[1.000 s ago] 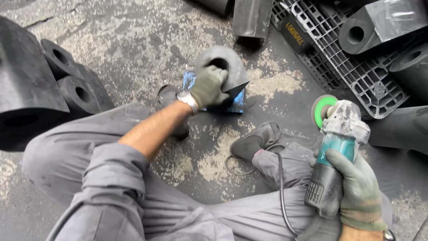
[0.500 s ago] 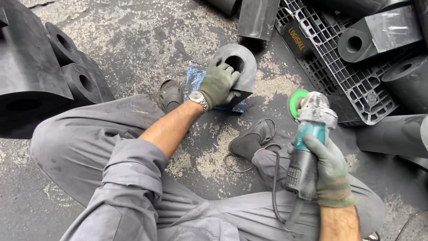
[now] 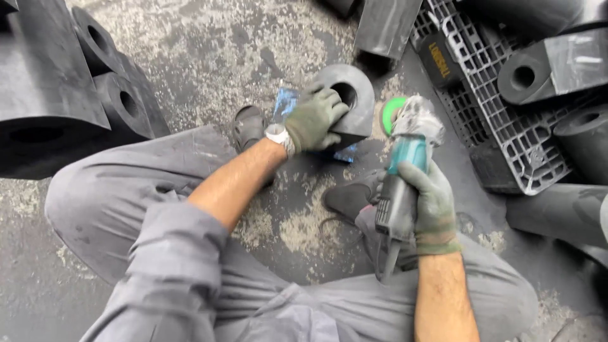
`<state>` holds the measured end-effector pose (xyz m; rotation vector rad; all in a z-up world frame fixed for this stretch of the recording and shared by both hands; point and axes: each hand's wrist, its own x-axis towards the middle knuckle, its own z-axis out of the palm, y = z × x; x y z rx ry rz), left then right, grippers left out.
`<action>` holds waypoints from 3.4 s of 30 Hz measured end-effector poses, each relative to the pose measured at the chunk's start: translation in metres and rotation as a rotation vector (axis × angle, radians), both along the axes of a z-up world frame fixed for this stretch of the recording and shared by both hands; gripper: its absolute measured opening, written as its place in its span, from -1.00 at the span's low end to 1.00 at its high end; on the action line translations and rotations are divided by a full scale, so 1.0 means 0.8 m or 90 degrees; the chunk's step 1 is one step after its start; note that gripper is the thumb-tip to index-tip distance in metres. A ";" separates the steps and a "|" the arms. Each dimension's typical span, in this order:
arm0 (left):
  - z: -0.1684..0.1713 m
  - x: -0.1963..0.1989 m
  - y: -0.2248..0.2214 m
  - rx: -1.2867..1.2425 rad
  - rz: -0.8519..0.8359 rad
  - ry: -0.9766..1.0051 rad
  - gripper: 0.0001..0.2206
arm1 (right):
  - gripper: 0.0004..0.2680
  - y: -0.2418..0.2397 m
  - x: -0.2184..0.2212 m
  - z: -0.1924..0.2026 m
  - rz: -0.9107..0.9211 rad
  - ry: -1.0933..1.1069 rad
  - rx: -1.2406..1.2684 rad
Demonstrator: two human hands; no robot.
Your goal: Use a power sander to smooth the edges of large black rubber or foam industrial products.
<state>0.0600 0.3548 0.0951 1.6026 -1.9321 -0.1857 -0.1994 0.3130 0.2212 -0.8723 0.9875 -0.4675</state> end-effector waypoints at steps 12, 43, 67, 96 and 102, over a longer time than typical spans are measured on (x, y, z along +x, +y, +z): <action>0.008 -0.235 0.104 0.184 0.135 0.398 -0.65 | -0.73 0.016 0.004 -0.018 0.088 0.270 -0.227; 0.081 -0.232 0.119 0.406 0.349 0.877 -0.42 | -0.69 0.046 0.032 0.004 0.066 0.327 -0.194; 0.043 -0.269 0.117 0.276 0.161 0.560 -0.69 | -0.72 0.046 -0.022 -0.011 -0.014 0.307 -0.165; 0.089 -0.207 0.109 0.387 0.389 1.036 -0.46 | -0.67 0.060 0.047 0.000 0.028 0.150 -0.143; 0.087 -0.213 0.119 0.337 0.384 1.004 -0.42 | -0.64 0.053 0.053 -0.005 0.039 0.175 -0.155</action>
